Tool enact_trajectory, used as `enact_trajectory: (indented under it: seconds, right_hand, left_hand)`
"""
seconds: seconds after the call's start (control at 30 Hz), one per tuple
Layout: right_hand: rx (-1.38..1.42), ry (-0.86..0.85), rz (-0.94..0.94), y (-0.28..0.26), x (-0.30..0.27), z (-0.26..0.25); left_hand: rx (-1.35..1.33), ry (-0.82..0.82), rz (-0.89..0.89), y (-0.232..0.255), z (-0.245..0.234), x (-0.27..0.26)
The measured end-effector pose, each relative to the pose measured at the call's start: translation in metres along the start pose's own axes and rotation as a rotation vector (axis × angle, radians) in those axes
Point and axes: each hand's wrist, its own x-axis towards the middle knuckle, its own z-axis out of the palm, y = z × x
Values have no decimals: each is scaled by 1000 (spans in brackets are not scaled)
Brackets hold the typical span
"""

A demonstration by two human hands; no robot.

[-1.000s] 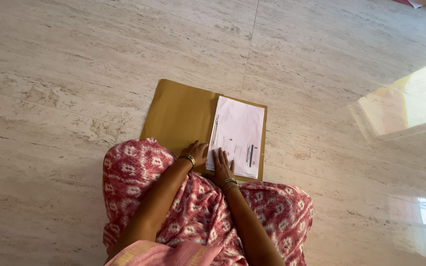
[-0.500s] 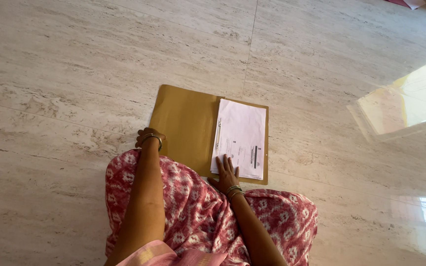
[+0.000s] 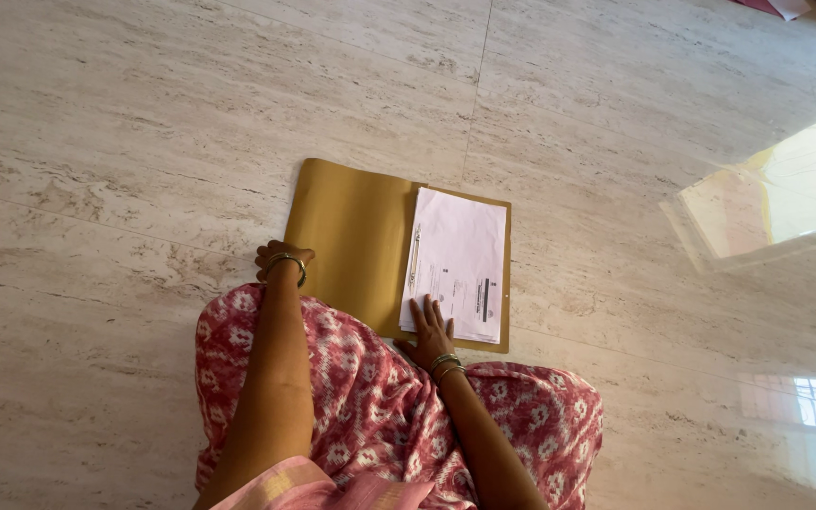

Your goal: The person sits on the floor and organizes a stack of papers by placing them into a brown file folder. They align the papers, insert them into the folder, and close the folder at the end.

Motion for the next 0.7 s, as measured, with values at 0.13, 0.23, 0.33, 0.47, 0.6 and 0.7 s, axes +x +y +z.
enact_trajectory:
  seconds: [0.13, 0.23, 0.33, 0.47, 0.6, 0.7]
  right_hand:
    - [16, 10, -8, 0, -1, -1]
    - [16, 13, -11, 0, -1, 0]
    - [14, 13, -9, -1, -1, -1]
    - [12, 10, -6, -1, -1, -2]
    - [1, 9, -5, 0, -2, 0]
    - [12, 26, -33, 1, -1, 1]
  left_hand:
    - [-48, -58, 14, 1, 5, 3]
    - [-47, -193, 114, 1, 13, 17]
    - [-100, -225, 210, 4, 31, 29]
    - [-71, -271, 382, 9, 48, 32]
    - [-142, -491, 481, 17, 56, 2]
    - [-135, -581, 519, 22, 55, -32]
